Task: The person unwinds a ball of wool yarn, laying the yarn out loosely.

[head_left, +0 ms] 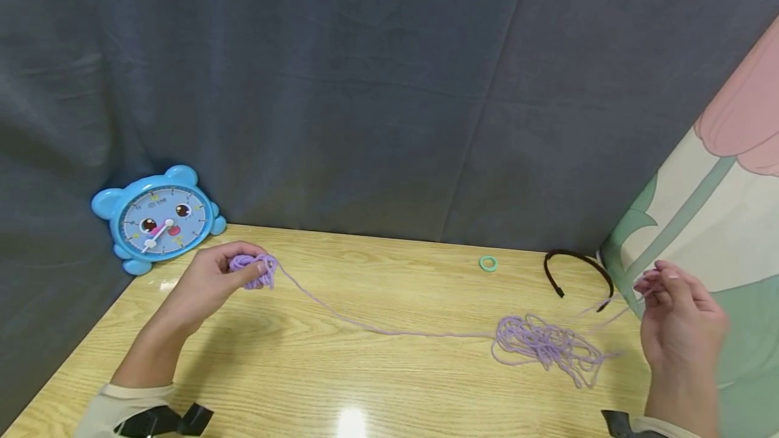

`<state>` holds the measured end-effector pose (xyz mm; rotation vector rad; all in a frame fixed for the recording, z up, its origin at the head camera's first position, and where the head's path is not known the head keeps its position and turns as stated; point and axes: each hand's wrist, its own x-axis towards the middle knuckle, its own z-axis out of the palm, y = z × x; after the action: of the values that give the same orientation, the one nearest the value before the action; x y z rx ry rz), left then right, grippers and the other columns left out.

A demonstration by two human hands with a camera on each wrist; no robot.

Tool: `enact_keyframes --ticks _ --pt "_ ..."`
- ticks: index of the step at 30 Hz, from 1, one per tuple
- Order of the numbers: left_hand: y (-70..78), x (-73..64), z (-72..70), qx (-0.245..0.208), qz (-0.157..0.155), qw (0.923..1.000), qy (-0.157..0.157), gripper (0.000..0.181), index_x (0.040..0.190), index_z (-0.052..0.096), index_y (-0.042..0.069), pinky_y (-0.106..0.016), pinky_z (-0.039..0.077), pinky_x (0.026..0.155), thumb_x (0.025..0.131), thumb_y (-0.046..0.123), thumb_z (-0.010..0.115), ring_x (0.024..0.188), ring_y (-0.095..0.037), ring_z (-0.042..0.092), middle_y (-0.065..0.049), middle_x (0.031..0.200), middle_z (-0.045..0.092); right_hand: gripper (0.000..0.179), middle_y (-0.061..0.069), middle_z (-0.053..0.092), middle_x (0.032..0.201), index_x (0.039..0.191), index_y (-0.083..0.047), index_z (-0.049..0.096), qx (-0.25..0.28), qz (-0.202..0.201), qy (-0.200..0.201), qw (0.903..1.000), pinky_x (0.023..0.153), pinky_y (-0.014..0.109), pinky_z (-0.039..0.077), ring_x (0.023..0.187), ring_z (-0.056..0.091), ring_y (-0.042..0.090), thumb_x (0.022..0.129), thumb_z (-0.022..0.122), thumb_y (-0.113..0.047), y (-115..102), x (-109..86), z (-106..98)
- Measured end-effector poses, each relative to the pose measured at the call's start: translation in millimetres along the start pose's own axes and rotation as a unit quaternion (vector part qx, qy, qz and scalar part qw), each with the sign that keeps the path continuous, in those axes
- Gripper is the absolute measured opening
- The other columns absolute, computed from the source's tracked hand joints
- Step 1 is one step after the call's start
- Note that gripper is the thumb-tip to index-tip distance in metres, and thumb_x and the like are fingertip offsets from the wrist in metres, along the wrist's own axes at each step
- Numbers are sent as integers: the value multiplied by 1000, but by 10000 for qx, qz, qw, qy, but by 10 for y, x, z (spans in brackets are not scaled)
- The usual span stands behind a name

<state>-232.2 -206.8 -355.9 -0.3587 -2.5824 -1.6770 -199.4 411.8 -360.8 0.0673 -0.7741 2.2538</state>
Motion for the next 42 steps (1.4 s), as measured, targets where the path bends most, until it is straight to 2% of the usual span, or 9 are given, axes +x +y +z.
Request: enact_keyframes --ticks 4,9,13,18,23,27,29,36,42 --pt "10 -2 10 -15 26 10000 -17 26 119 68 -2 -25 58 77 101 17 67 83 -7 69 11 91 74 13 26 74 80 101 22 67 -255 82 37 9996 65 34 62 67 74 31 95 56 18 9 -7 -2" --pt "32 -10 24 -38 90 9999 -38 24 118 68 -3 -25 58 76 101 15 66 83 -7 69 10 91 72 12 23 75 81 102 21 67 -544 86 -20 9985 71 32 62 70 74 30 95 59 16 93 -54 80" --pt "39 -13 42 -99 91 9999 -96 24 117 68 -4 -25 58 76 101 15 66 82 -7 68 9 91 72 14 18 76 86 106 18 68 -1076 291 -478 9926 77 28 62 77 75 26 97 61 10 231 -172 223" --pt "40 -26 45 -84 75 9999 -91 24 117 68 -3 -25 58 77 101 15 67 84 -7 68 9 93 72 16 13 77 92 109 14 69 -1603 605 -1590 9723 85 26 61 86 75 21 100 58 7 546 -396 418" --pt "43 -35 44 -71 81 9999 -99 24 117 69 -3 -25 58 77 101 15 67 84 -8 68 8 94 72 16 6 78 92 108 12 70 -2197 930 -2372 9417 88 25 59 86 74 15 101 56 8 947 -669 588" --pt "37 -35 51 -104 83 9998 -133 24 117 69 -3 -25 58 77 101 15 67 83 -8 68 7 93 72 17 0 77 94 111 11 68 -2759 1256 -2621 9162 91 23 58 88 74 11 102 60 0 1199 -861 725" --pt "33 -34 56 -128 78 9998 -154 24 117 68 -3 -25 58 77 101 15 67 83 -8 68 7 93 72 18 -1 77 95 113 11 67 -2891 1398 -2708 9075 92 24 58 89 74 10 102 61 -3 1309 -944 796" --pt "35 -28 62 -115 101 9997 -184 24 117 69 -2 -26 58 77 101 16 67 83 -9 67 5 94 73 26 -3 75 95 116 15 63 -3098 1748 -2978 8859 93 25 58 90 72 9 101 64 -7 1674 -1234 1035" --pt "48 -22 73 -99 134 9997 -169 23 116 69 -2 -26 58 76 101 16 67 82 -9 67 5 93 73 16 -3 74 95 112 3 69 -3009 2181 -3304 8676 93 26 58 93 71 11 101 64 -8 1987 -1504 1145"
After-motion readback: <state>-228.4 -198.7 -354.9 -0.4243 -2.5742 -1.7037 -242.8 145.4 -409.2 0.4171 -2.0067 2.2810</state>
